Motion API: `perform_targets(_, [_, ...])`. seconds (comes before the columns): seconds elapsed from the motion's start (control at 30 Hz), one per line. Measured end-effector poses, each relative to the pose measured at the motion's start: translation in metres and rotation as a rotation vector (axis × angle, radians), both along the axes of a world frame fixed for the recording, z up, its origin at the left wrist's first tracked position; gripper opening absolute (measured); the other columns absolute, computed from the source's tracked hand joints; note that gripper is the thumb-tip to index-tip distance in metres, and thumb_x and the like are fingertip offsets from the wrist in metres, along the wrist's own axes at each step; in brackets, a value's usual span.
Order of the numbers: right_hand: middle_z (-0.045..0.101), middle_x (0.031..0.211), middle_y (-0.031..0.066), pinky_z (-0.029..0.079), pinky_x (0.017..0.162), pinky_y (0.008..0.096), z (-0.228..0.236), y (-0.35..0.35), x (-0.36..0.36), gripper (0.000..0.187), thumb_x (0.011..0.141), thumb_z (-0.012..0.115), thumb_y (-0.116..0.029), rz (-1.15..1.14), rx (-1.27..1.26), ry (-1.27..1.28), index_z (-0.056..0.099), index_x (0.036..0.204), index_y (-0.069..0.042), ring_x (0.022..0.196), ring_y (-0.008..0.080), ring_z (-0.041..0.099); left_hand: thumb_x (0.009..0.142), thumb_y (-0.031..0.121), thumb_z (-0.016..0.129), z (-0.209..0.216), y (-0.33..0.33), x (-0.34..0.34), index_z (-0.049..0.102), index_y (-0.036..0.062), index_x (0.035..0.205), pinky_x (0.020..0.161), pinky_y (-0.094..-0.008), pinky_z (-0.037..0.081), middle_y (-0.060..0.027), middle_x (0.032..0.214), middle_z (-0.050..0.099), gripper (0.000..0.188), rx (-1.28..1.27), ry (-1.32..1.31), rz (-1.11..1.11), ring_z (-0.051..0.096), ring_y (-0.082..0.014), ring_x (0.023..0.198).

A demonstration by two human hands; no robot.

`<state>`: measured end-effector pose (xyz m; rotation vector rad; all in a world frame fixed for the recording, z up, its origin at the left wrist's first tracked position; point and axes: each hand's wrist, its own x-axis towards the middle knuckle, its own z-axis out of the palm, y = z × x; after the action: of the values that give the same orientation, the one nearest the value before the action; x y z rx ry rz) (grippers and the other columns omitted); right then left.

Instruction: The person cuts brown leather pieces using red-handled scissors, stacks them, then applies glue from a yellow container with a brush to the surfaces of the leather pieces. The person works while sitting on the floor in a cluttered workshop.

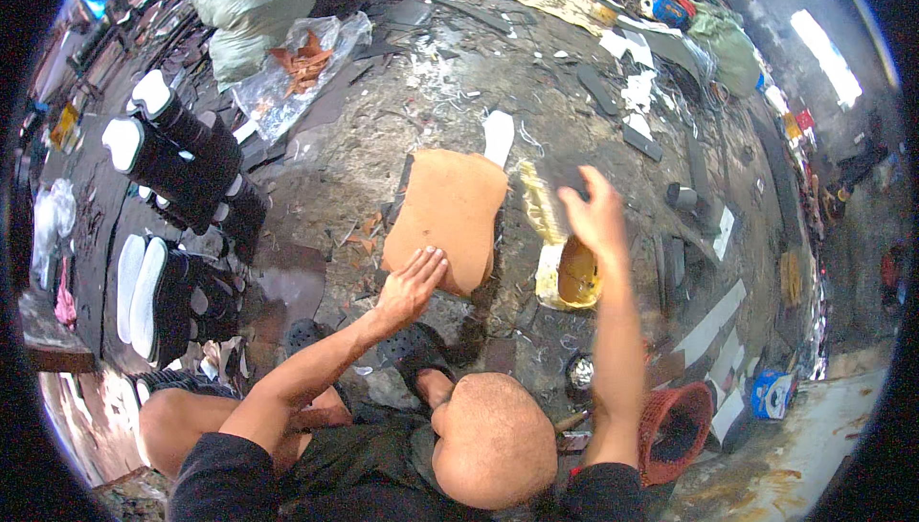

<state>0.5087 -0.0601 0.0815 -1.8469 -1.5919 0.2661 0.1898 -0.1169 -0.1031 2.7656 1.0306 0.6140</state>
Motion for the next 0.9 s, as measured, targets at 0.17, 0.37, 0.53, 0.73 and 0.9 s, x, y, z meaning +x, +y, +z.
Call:
perform_targets(0.17, [0.07, 0.108, 0.0276, 0.053, 0.089, 0.0483, -0.11, 0.059, -0.086, 0.046, 0.087, 0.066, -0.019, -0.125, -0.133, 0.083, 0.057, 0.128, -0.001, 0.103, 0.0424, 0.068, 0.082, 0.007, 0.058, -0.002, -0.005, 0.012, 0.05, -0.0039, 0.139, 0.12, -0.0452, 0.033, -0.0189, 0.148, 0.05, 0.059, -0.064, -0.12, 0.01, 0.044, -0.0322, 0.141])
perform_targets(0.37, [0.07, 0.095, 0.0291, 0.053, 0.08, 0.0551, -0.112, 0.089, -0.136, 0.046, 0.088, 0.065, -0.021, -0.15, -0.218, -0.321, 0.056, 0.129, -0.003, 0.091, 0.0488, 0.067, 0.082, 0.008, 0.058, -0.001, -0.004, 0.002, 0.051, -0.0036, 0.138, 0.121, -0.0437, 0.032, -0.0171, 0.149, 0.049, 0.058, -0.136, -0.132, 0.04, 0.042, -0.0308, 0.143])
perform_targets(0.53, [0.072, 0.093, 0.0177, 0.054, 0.074, 0.0512, -0.08, 0.148, -0.145, 0.033, 0.089, 0.066, -0.024, 0.478, -0.303, -0.488, 0.065, 0.121, -0.015, 0.087, 0.0412, 0.068, 0.08, 0.009, 0.06, 0.005, -0.004, 0.01, 0.051, -0.0037, 0.139, 0.121, -0.0433, 0.031, -0.017, 0.15, 0.047, 0.061, -0.208, -0.209, -0.027, 0.04, -0.0308, 0.144])
perform_targets(0.73, [0.072, 0.087, 0.0079, 0.055, 0.068, 0.0446, -0.091, 0.046, -0.239, 0.034, 0.084, 0.063, -0.018, 1.284, -0.226, -0.336, 0.069, 0.116, -0.027, 0.077, 0.0294, 0.07, 0.077, 0.009, 0.063, 0.001, 0.001, 0.006, 0.054, 0.0002, 0.137, 0.113, -0.0424, 0.042, -0.0177, 0.145, 0.053, 0.062, -0.269, -0.214, 0.065, 0.05, -0.033, 0.136])
perform_targets(0.9, [0.074, 0.095, 0.0132, 0.056, 0.072, 0.0484, -0.043, 0.122, -0.165, 0.037, 0.088, 0.063, -0.021, 0.469, -0.221, -0.362, 0.065, 0.126, -0.024, 0.086, 0.0358, 0.071, 0.075, 0.007, 0.063, 0.01, 0.023, 0.005, 0.053, -0.004, 0.136, 0.121, -0.0441, 0.031, -0.0179, 0.149, 0.048, 0.063, -0.19, -0.156, 0.046, 0.041, -0.0317, 0.143])
